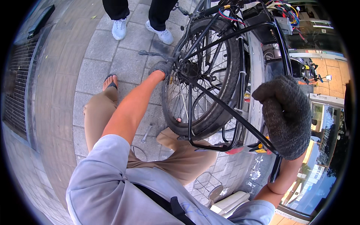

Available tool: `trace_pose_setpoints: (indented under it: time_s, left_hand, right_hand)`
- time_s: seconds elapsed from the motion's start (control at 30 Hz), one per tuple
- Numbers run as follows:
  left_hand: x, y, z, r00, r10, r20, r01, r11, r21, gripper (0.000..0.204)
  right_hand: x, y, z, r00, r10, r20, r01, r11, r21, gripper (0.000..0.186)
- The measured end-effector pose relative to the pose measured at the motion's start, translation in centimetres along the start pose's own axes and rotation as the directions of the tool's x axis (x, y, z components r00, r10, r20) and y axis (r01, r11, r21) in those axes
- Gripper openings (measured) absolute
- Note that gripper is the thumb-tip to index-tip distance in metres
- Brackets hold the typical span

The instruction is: The person removes the rear wheel from an electric bicycle, inspects the hub, and then reinstalls the wheel. They use a wrench to loosen and tighten the axle nuts and a pair of pliers to adjust the brake cable. The task is performed on a sidewalk next to a parked scooter.

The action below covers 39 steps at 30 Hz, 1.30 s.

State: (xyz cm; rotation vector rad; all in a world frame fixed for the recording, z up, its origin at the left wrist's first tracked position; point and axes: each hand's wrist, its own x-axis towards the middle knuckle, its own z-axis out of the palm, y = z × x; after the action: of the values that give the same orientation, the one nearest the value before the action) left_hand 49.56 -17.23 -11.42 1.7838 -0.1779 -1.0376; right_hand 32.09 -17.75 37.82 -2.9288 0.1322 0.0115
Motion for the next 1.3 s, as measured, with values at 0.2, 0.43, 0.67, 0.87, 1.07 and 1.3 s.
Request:
trace_pose_setpoints:
  time_s: [0.2,0.43,0.67,0.87,1.07,1.3]
  left_hand:
    - [-2.1,1.3,-1.9,0.978,0.025,0.207,-0.007,0.996,-0.088,0.074]
    - [-3.9,1.7,-2.9,0.992,-0.058,0.108,0.062,0.998,-0.033,0.077]
    - [-3.0,2.0,-2.8,0.949,-0.096,0.299,0.145,0.978,-0.149,0.080]
    - [-2.8,2.7,-2.9,0.937,-0.178,0.300,0.199,0.979,-0.043,0.073]
    - [-2.0,0.2,-1.8,0.980,0.174,0.098,-0.152,0.968,-0.200,0.054]
    - [-1.2,0.1,-2.6,0.972,0.013,0.235,0.021,0.989,-0.145,0.048]
  right_hand:
    - [-0.2,0.3,0.0,1.000,-0.020,0.002,0.020,1.000,-0.010,0.013]
    - [0.2,0.4,-0.2,0.999,-0.054,0.003,0.054,0.998,-0.037,0.013]
    - [-0.2,0.3,-0.5,0.997,-0.007,0.075,0.009,1.000,-0.025,0.017]
    - [0.0,0.1,-0.6,0.996,-0.016,0.089,0.023,0.996,-0.082,0.016]
    - [0.1,0.3,0.1,1.000,-0.013,-0.009,0.013,0.999,-0.037,0.016]
    - [0.0,0.1,-0.3,0.998,0.017,0.068,-0.014,0.999,-0.048,0.014]
